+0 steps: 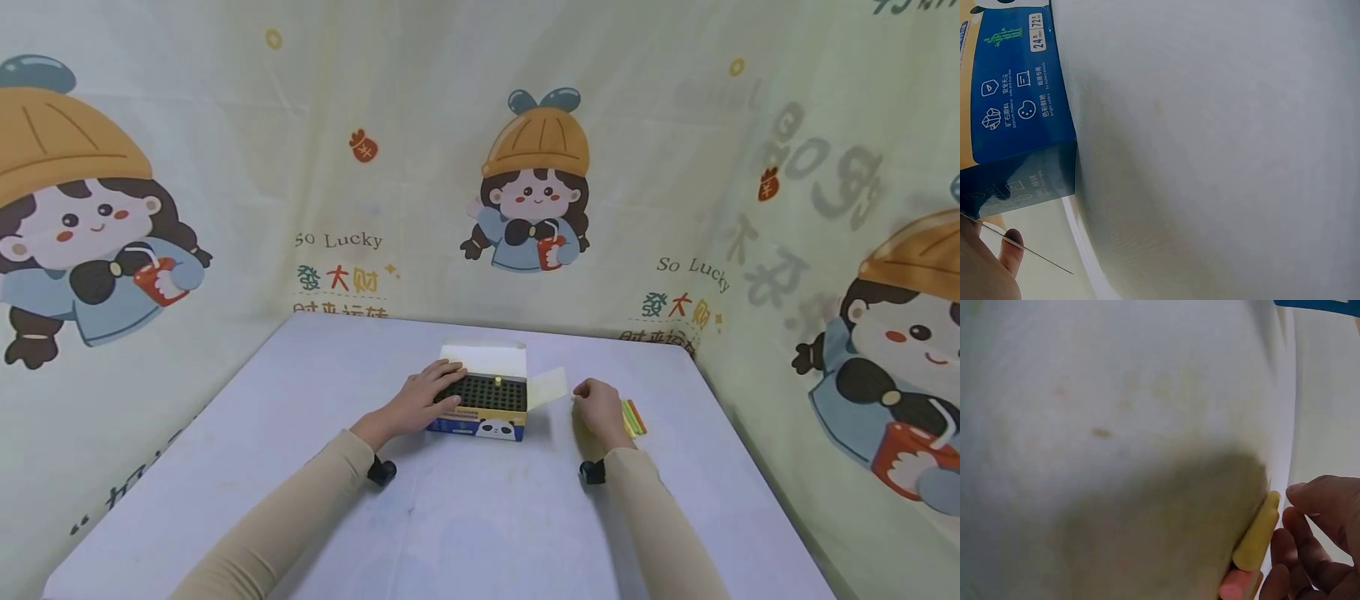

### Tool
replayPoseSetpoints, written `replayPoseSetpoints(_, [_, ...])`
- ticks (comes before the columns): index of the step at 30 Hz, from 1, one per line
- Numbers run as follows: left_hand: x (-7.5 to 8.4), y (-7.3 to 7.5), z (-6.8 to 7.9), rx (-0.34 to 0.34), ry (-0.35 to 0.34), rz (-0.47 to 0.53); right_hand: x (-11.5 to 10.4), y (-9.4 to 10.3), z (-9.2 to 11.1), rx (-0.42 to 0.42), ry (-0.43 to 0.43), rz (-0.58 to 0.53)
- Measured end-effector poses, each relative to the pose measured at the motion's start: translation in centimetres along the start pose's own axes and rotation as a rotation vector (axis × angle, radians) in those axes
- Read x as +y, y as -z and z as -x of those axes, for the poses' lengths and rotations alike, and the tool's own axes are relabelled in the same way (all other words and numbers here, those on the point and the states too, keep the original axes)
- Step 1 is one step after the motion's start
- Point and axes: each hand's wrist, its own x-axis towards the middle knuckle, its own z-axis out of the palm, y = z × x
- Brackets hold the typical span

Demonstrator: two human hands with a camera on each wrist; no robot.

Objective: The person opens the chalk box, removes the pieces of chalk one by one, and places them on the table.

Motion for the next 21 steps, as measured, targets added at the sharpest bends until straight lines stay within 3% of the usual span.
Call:
replayPoseSetpoints(6, [0.0, 0.0, 0.1, 0.012, 0.003, 0.0, -1.2, 1.2, -0.5, 0.12, 0.138, 0.087])
replayPoseSetpoints(13, [-0.1, 0.0, 0.1, 0.024, 0.005, -0.019, -6.5, 3.4, 0.1, 0.262, 0.277, 0.052])
replayPoseSetpoints(17, [-0.2, -0.2, 0.0, 0.022, 0.003, -0.025, -9.6, 3.3, 1.0, 0.258, 0.328, 0.032])
replayPoseSetpoints(21, [-0.1, -0.2, 0.0, 0.017, -0.002, -0.019, -12.0, 1.9, 2.4, 0.165, 0.396, 0.108])
